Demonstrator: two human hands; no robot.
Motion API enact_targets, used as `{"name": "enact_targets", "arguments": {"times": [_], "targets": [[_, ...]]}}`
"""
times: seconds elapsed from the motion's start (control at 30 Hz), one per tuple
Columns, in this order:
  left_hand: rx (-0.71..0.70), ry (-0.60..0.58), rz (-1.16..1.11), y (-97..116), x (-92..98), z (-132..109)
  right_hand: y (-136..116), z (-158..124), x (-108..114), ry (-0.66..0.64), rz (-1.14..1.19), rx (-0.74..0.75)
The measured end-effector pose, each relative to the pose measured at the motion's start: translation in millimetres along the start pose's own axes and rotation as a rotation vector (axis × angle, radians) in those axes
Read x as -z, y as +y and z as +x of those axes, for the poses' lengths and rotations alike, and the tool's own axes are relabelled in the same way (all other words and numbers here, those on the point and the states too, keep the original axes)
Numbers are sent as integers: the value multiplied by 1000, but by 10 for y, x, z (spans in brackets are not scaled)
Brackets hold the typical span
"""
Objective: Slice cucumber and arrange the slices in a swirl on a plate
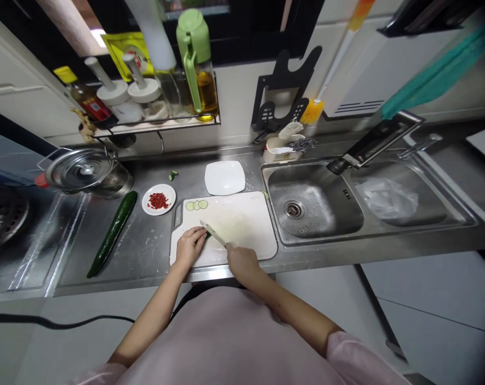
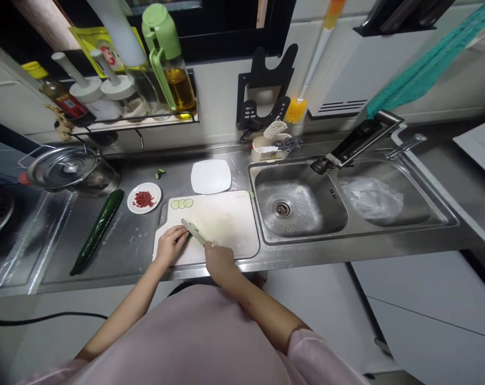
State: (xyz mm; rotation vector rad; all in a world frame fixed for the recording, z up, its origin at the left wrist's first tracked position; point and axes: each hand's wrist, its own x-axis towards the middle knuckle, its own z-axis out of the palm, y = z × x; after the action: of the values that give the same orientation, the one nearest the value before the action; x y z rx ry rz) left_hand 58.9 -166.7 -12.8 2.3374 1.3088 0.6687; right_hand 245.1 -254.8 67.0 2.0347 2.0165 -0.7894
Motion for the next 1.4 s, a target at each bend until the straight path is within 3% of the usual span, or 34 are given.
{"name": "enact_targets", "arguments": {"times": [0.83,1.4], "targets": [[-19,-2,-9,-16,-2,15,-55,75,149,-79,31,11],[-46,-33,-45,-20,38,52,-112,193,101,-74,58,9]]}}
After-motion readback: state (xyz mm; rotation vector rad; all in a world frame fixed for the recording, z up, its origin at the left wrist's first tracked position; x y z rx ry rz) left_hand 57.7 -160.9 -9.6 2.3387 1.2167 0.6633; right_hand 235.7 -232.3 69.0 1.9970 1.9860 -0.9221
